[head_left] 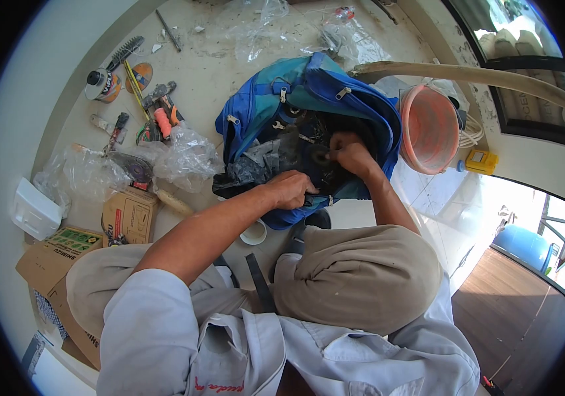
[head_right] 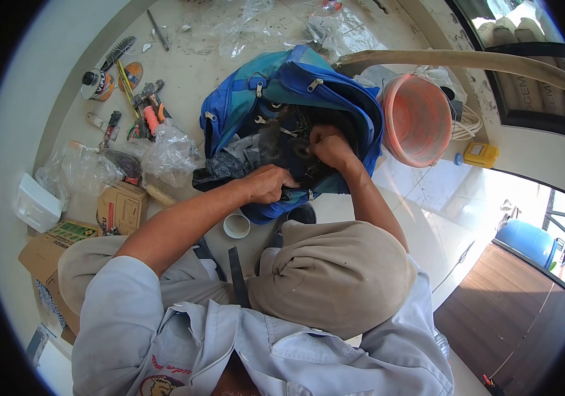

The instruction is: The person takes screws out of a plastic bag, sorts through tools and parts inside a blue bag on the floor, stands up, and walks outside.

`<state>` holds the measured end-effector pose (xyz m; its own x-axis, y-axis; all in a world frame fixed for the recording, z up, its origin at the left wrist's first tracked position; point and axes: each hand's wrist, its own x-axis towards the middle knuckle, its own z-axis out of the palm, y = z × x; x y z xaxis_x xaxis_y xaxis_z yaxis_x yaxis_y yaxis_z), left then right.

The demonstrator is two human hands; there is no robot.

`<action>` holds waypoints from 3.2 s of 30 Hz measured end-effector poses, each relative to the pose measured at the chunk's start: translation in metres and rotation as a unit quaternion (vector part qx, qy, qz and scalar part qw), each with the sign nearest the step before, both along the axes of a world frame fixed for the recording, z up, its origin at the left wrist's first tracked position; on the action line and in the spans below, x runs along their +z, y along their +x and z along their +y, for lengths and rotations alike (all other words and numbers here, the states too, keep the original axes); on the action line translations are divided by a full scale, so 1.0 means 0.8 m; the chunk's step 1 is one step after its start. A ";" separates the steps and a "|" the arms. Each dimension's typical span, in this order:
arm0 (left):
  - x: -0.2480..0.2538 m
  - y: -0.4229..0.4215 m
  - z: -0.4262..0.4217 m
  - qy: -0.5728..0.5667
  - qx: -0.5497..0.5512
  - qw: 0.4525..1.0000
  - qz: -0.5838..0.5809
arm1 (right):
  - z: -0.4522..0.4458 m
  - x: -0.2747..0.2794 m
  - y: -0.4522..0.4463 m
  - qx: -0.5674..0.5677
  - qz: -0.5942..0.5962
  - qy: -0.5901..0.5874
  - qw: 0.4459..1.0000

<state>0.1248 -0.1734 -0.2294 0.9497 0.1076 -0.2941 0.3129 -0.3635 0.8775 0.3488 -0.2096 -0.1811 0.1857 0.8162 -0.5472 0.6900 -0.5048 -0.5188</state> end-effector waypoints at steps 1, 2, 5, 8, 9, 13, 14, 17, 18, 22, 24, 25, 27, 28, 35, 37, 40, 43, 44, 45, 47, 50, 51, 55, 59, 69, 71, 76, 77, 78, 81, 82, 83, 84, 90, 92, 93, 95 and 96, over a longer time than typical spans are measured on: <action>-0.002 -0.001 0.000 -0.001 0.006 1.000 -0.007 | 0.000 -0.002 0.001 -0.045 0.027 0.029 0.998; -0.003 -0.002 0.000 -0.003 0.011 1.000 -0.015 | -0.002 -0.004 0.002 -0.091 0.054 0.057 0.993; -0.008 -0.008 -0.003 -0.003 0.030 0.999 -0.038 | -0.009 -0.016 0.003 -0.161 0.113 0.110 0.974; -0.006 -0.011 -0.002 -0.020 0.069 0.997 0.010 | -0.012 -0.029 0.010 -0.110 0.105 0.107 0.983; -0.007 -0.012 -0.001 -0.028 0.085 0.995 0.038 | -0.011 -0.025 0.008 -0.079 0.093 0.100 0.988; -0.014 -0.008 0.000 -0.115 0.266 0.954 0.074 | -0.008 -0.008 0.004 -0.128 0.178 -0.026 0.975; -0.012 -0.005 0.001 -0.131 0.300 0.941 0.079 | -0.008 -0.007 0.003 -0.137 0.204 -0.031 0.969; -0.018 0.000 0.004 -0.133 0.340 0.926 0.093 | -0.011 -0.013 0.001 -0.155 0.287 -0.047 0.944; -0.018 0.000 0.006 -0.125 0.342 0.926 0.097 | -0.010 -0.012 -0.002 -0.160 0.316 -0.051 0.934; -0.013 -0.003 0.008 -0.092 0.331 0.934 0.100 | -0.011 -0.010 -0.002 -0.152 0.333 -0.062 0.928; -0.009 -0.003 0.009 -0.074 0.338 0.934 0.090 | -0.011 -0.018 -0.001 -0.152 0.336 -0.053 0.928; -0.007 -0.002 0.010 -0.089 0.345 0.929 0.103 | -0.012 -0.018 -0.001 -0.149 0.337 -0.049 0.928; -0.005 -0.001 0.011 -0.121 0.359 0.917 0.128 | -0.012 -0.017 -0.002 -0.142 0.340 -0.041 0.929; -0.003 -0.002 0.014 -0.129 0.337 0.925 0.119 | -0.012 -0.018 -0.002 -0.135 0.342 -0.036 0.929; -0.012 -0.011 0.052 -0.234 0.159 0.949 0.137 | -0.010 -0.002 -0.005 -0.201 0.359 -0.097 0.906; -0.015 -0.013 0.055 -0.214 0.115 0.963 0.112 | -0.010 -0.012 -0.008 -0.198 0.277 -0.087 0.936; -0.011 -0.008 0.056 -0.185 0.080 0.976 0.080 | -0.013 -0.028 -0.007 -0.089 0.104 -0.085 0.987; -0.008 -0.011 0.059 -0.134 0.043 0.989 0.055 | -0.017 -0.053 -0.004 0.117 -0.081 -0.066 0.988; -0.010 -0.012 0.059 -0.096 0.033 0.994 0.028 | -0.021 -0.058 -0.004 0.135 -0.110 -0.061 0.983; -0.010 -0.012 0.059 -0.057 0.024 0.998 0.000 | -0.023 -0.064 -0.003 0.154 -0.140 -0.056 0.977; -0.010 -0.014 0.055 -0.126 0.017 0.991 0.046 | -0.029 -0.080 0.002 0.180 -0.150 -0.050 0.971; -0.007 -0.012 0.048 -0.143 -0.001 0.985 0.101 | -0.033 -0.089 0.003 0.203 -0.148 -0.047 0.967; -0.004 -0.011 0.045 -0.136 -0.009 0.984 0.116 | -0.035 -0.090 0.002 0.207 -0.145 -0.047 0.966; 0.004 -0.006 0.042 -0.055 -0.028 0.993 0.096 | -0.037 -0.087 -0.001 0.200 -0.131 -0.041 0.970; -0.007 -0.009 0.040 0.009 -0.009 1.000 0.005 | -0.040 -0.077 0.008 0.174 -0.027 0.005 0.984; 0.024 0.002 0.059 -0.054 -0.001 0.996 0.073 | -0.016 0.007 -0.004 -0.122 0.384 -0.168 0.900; 0.035 -0.001 0.060 -0.036 -0.033 0.997 0.054 | -0.018 -0.014 0.001 -0.207 0.317 -0.115 0.919; 0.042 -0.006 0.055 0.025 -0.113 0.993 -0.005 | -0.024 -0.055 0.004 0.020 0.019 -0.053 0.998; 0.045 -0.006 0.052 0.036 -0.127 0.991 -0.003 | -0.029 -0.078 0.011 0.124 -0.046 -0.019 0.991; 0.051 -0.006 0.049 0.048 -0.141 0.989 -0.001 | -0.028 -0.082 0.009 0.226 -0.109 0.017 0.968; 0.071 -0.008 0.030 0.096 -0.164 0.982 0.020 | -0.036 -0.085 -0.003 0.235 -0.167 -0.060 0.956; 0.076 -0.007 0.026 0.107 -0.167 0.980 0.029 | -0.036 -0.080 -0.006 0.206 -0.157 -0.064 0.964; 0.081 -0.006 0.024 0.118 -0.169 0.978 0.038 | -0.035 -0.074 -0.010 0.177 -0.148 -0.067 0.971; 0.085 -0.006 0.022 0.128 -0.171 0.976 0.047 | -0.035 -0.070 -0.013 0.149 -0.137 -0.072 0.977; 0.089 -0.005 0.023 0.151 -0.176 0.972 0.024 | -0.035 -0.075 -0.010 0.063 -0.089 0.063 0.992; 0.089 -0.009 0.021 0.155 -0.170 0.973 0.015 | -0.027 -0.068 -0.004 -0.138 0.101 0.045 0.984; 0.091 -0.010 0.021 0.159 -0.173 0.972 0.020 | -0.021 -0.058 -0.005 -0.236 0.193 0.036 0.952; 0.093 -0.010 0.020 0.162 -0.177 0.970 0.022 | -0.018 -0.046 -0.011 -0.238 0.164 0.016 0.957; 0.094 -0.010 0.021 0.160 -0.178 0.971 0.020 | -0.017 -0.040 -0.012 -0.239 0.149 0.005 0.960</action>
